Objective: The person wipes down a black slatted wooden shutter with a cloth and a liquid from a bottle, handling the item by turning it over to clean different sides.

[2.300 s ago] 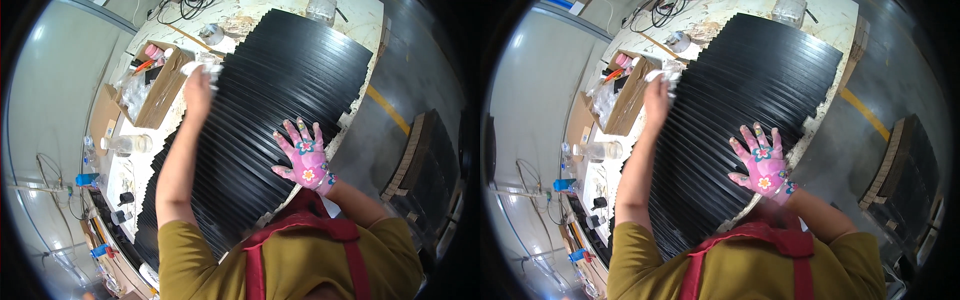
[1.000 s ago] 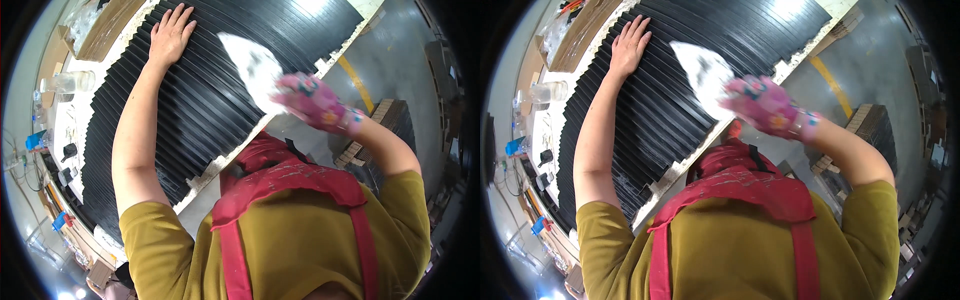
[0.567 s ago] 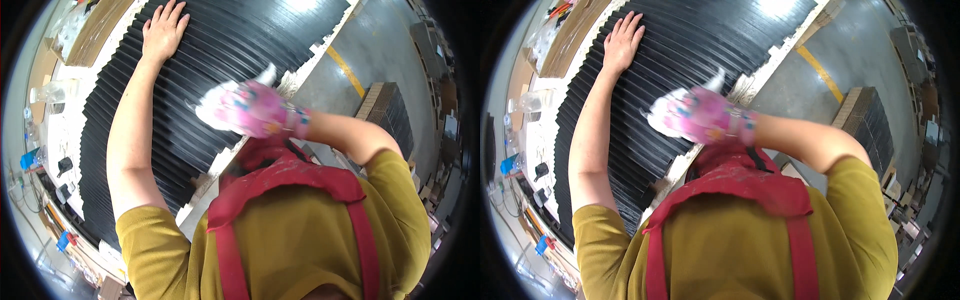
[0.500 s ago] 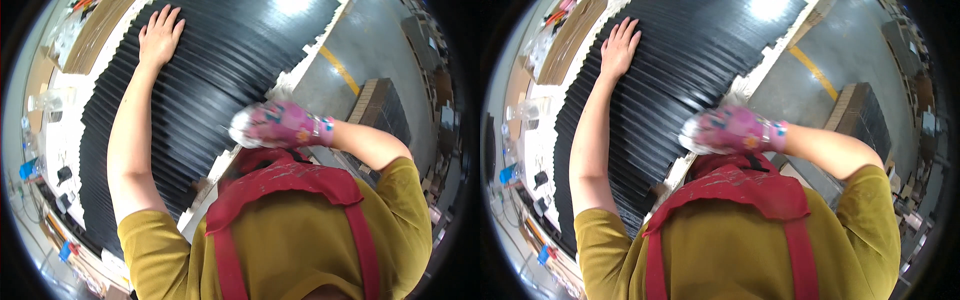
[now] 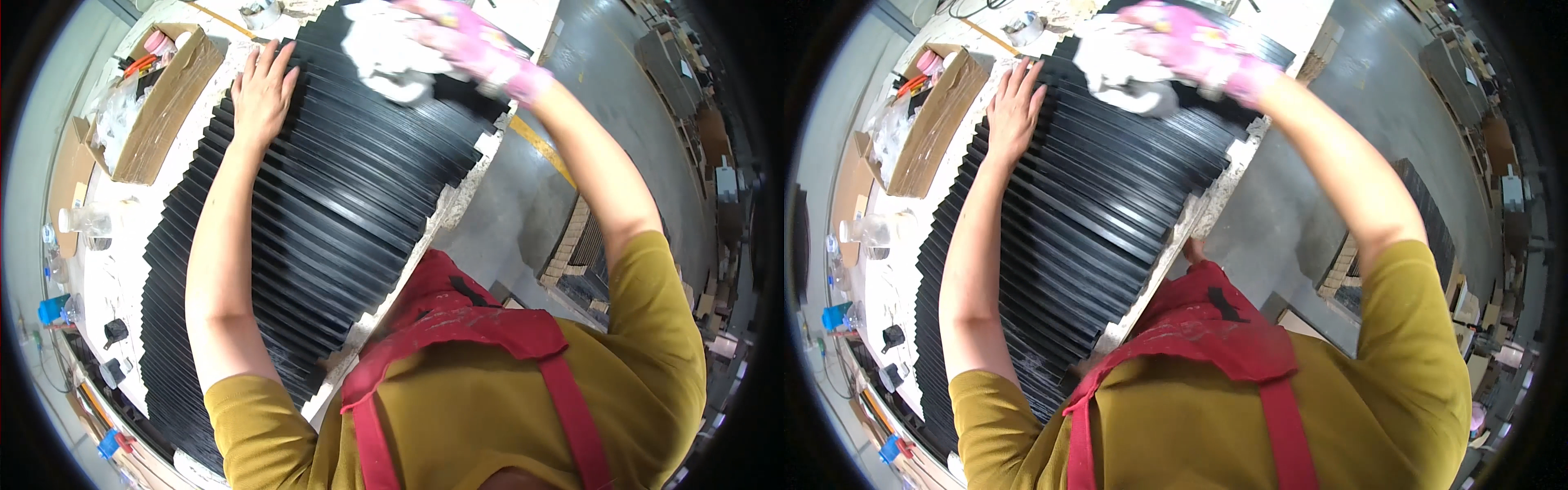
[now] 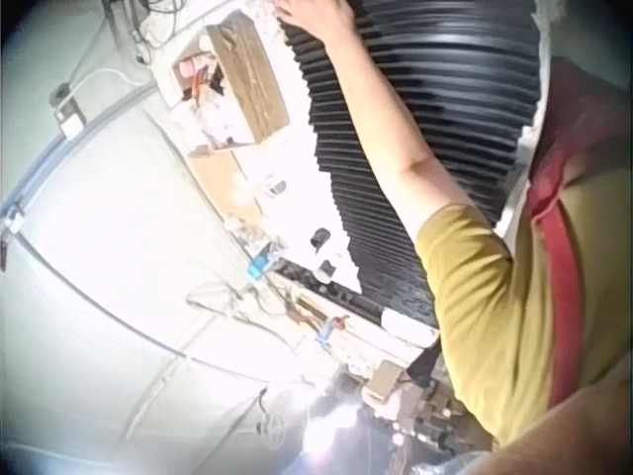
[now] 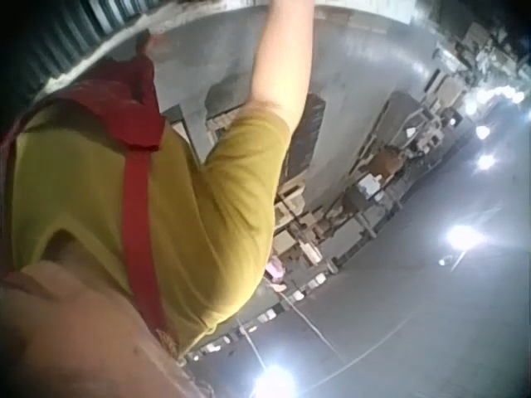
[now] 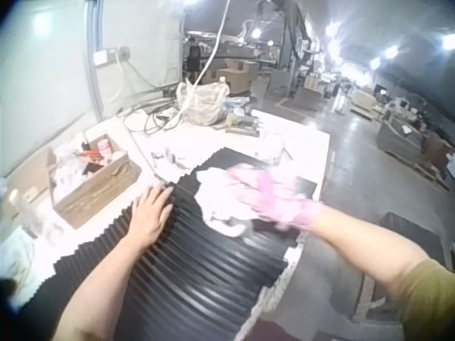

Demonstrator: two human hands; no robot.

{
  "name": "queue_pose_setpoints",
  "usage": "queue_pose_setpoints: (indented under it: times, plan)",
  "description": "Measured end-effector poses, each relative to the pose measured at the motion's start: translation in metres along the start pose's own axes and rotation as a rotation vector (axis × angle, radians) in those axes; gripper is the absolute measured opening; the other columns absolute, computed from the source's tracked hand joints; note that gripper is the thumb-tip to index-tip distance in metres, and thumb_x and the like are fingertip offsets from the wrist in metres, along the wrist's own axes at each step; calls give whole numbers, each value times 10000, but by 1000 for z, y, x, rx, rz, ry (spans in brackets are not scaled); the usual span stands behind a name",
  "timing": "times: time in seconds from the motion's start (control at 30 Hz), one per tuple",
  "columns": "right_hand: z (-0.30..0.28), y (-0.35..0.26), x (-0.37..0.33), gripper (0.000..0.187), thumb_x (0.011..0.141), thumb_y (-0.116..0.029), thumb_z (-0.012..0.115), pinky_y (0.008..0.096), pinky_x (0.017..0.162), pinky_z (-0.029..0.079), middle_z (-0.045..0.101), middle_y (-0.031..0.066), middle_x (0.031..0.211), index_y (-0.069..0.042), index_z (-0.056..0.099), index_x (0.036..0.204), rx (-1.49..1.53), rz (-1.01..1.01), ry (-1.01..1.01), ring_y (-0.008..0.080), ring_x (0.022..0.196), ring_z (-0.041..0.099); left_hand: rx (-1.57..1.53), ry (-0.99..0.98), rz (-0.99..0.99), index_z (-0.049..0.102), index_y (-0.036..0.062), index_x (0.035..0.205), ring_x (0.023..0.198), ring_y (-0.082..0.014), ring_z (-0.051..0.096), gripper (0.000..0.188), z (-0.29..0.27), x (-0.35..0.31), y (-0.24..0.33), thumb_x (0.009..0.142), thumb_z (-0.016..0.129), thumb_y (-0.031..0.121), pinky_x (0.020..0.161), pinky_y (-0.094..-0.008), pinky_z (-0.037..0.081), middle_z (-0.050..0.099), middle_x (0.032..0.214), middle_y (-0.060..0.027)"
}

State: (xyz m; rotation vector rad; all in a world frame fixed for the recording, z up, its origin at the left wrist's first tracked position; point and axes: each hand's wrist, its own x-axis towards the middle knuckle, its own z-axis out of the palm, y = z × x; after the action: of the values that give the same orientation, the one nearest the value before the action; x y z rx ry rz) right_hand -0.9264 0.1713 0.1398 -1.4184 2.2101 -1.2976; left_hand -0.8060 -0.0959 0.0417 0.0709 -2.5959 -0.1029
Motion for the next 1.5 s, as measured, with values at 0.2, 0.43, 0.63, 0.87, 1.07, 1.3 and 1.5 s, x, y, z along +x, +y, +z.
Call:
queue_pose_setpoints:
  times: [0.2,0.43,0.63,0.87,1.07,1.3,1.5]
  plan:
    - [132,50,-24,388,864,-281,522,401,771,501,559,90,1224,-153,557,1229,-975,-453,-155,217,964,623,62,-250,-53,412,278,1381,1357,-264,317,458,40,8,-13,963,364,457,1061,-570,260,361,1466,7]
    - [-1,-6,-137,268,871,-148,531,362,711,495,616,64,1041,-150,601,1130,-310,2,-817,212,855,605,62,-240,-59,452,256,1342,1334,-257,346,425,33,11,-2,962,395,438,1050,-550,286,409,1422,-1]
    - [-82,0,-98,169,886,-147,601,288,726,507,653,45,891,-17,625,992,473,599,-379,127,814,624,59,-303,-106,430,267,1364,1355,-257,313,430,24,4,-5,966,399,427,1068,-527,248,368,1452,3]
    - [-56,-4,-82,403,875,-286,594,267,853,461,640,56,1022,18,573,1138,491,464,-63,124,931,588,-562,-142,-275,402,109,1383,1355,-300,307,533,1,16,56,931,510,371,1084,-503,266,347,1461,-117]
    - [30,-27,-68,662,903,-303,595,317,1044,337,456,102,1352,10,319,1417,636,262,-99,185,1230,430,-1646,-131,-637,395,13,1350,1179,-187,476,570,-42,-8,158,857,647,148,1020,-335,372,529,1227,-114]
    - [51,20,-84,808,799,-496,653,431,1083,293,410,216,1386,30,388,1351,-537,57,-123,377,1279,400,-282,-257,-47,522,76,1236,1222,-365,431,524,-43,-16,105,790,673,307,1010,-470,367,476,1298,-153]
    - [76,18,-100,891,753,-629,596,501,1104,187,353,115,1451,-57,373,1399,-722,112,-115,381,1326,311,-209,-264,-25,443,-21,1278,1206,-385,453,632,-17,-16,76,780,690,281,991,-475,379,463,1293,-225]
